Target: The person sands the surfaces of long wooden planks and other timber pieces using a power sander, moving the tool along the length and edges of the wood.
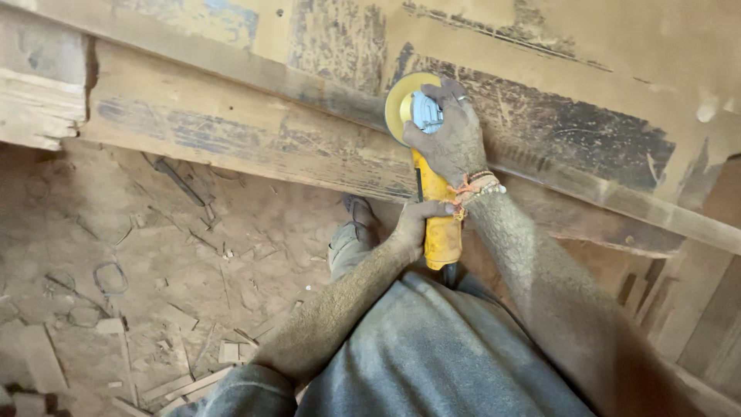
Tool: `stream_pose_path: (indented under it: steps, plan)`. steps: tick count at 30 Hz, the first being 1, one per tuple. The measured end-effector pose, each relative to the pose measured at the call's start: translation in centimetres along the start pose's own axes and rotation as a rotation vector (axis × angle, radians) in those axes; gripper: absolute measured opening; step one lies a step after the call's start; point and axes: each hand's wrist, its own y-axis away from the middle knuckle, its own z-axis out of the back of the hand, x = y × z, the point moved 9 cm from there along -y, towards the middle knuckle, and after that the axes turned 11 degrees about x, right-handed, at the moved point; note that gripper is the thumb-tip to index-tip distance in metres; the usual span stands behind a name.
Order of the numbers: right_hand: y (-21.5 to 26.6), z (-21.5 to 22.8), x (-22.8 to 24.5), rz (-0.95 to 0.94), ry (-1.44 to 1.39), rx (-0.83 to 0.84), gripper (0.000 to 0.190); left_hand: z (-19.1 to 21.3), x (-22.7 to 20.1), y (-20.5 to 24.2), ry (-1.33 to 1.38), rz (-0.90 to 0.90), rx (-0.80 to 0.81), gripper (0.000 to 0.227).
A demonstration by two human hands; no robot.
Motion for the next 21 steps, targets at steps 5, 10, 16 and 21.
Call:
stream_pose_path:
  steps: [5,10,16,21]
  plan:
    - [2.5,2.4,-2.4,-0.044,0.045,-0.031,0.058,-1.2,2.7,-0.8,-0.054,-0.005,-0.004,0.031]
    - [5.0,4.2,-4.9,-0.161,0.042,-0.032,0.06,-2.2,5.5,-1.6,-0.077,0.018,0.02,0.031]
    - [7.7,6.5,-7.6,-0.198,0.042,-0.08,0.059,-3.5,8.4,-2.4,-0.108,0.078,0.035,0.028]
    - [10.1,8.9,-10.5,-0.148,0.075,-0.154,0.056,-4.5,11.6,-3.7,-0.12,0.174,0.019,0.028]
